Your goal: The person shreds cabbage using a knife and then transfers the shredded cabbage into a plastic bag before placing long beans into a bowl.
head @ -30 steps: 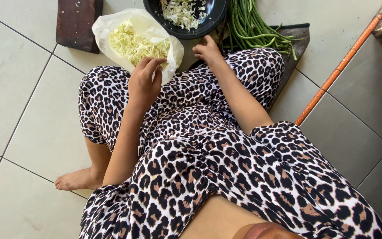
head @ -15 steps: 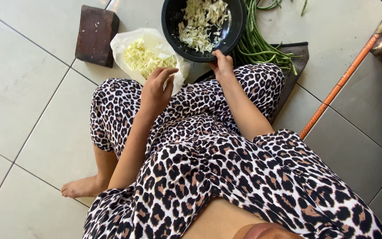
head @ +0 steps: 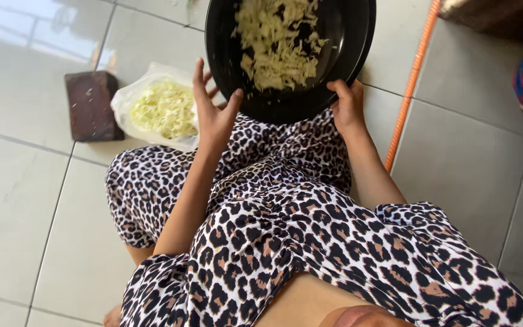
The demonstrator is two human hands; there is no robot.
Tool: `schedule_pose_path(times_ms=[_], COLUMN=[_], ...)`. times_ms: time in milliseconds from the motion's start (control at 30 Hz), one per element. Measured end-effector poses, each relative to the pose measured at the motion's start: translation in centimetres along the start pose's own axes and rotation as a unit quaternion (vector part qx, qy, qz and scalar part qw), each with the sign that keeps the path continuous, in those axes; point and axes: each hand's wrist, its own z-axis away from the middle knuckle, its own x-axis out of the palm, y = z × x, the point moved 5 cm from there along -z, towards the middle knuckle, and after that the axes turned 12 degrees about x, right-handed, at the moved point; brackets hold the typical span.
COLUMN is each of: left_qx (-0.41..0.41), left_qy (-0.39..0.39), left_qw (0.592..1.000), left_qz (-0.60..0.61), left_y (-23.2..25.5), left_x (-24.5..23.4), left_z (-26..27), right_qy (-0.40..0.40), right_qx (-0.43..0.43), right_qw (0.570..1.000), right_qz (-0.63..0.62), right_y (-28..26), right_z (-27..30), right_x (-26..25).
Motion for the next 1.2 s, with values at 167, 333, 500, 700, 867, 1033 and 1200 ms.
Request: schedule_pose_path(times_ms=[167,333,500,700,867,1033,1200], left_qx=[-0.121,-0.245,-0.29,-0.271,-0.338,-0.39,-0.38], left_qy=[-0.121,-0.173,-0.264,-0.336,-0.343,-0.327,-0.338], left_qw=[0.979,0.946,0.908,0.887,0.868,0.852,0.852], left_qz=[0.11,0.125,0.15,0.167,0.12,0.124,0.125], left_y=[-6.7,-7.5,-6.5,-6.7,-8.5,-8.7,-8.6], left_x=[6.5,9.9,13.4,15.1,13.6,12.9,13.0], left_z=[2.9,5.8,7.2,9.1,9.9,10.2,9.9], right_qy=[0.024,0.233,0.226,0.161,-0.005,-0.116,-0.175], right_qx=[0.08,-0.238,-0.189,-0.203,-0.111,-0.09,-0.019], right_qw=[0.996,0.874,0.853,0.858,0.753,0.72,0.767], right_qz=[-0.014,0.354,0.43,0.443,0.649,0.678,0.617], right_y=[-0.5,-5.0,-3.3,0.6,4.2,4.9,2.6], right_z=[6.0,11.5,10.1,5.3,6.9,9.7,10.7], right_x=[-4.2,-6.5,-10.2,-7.5,-0.2,0.5,-1.2])
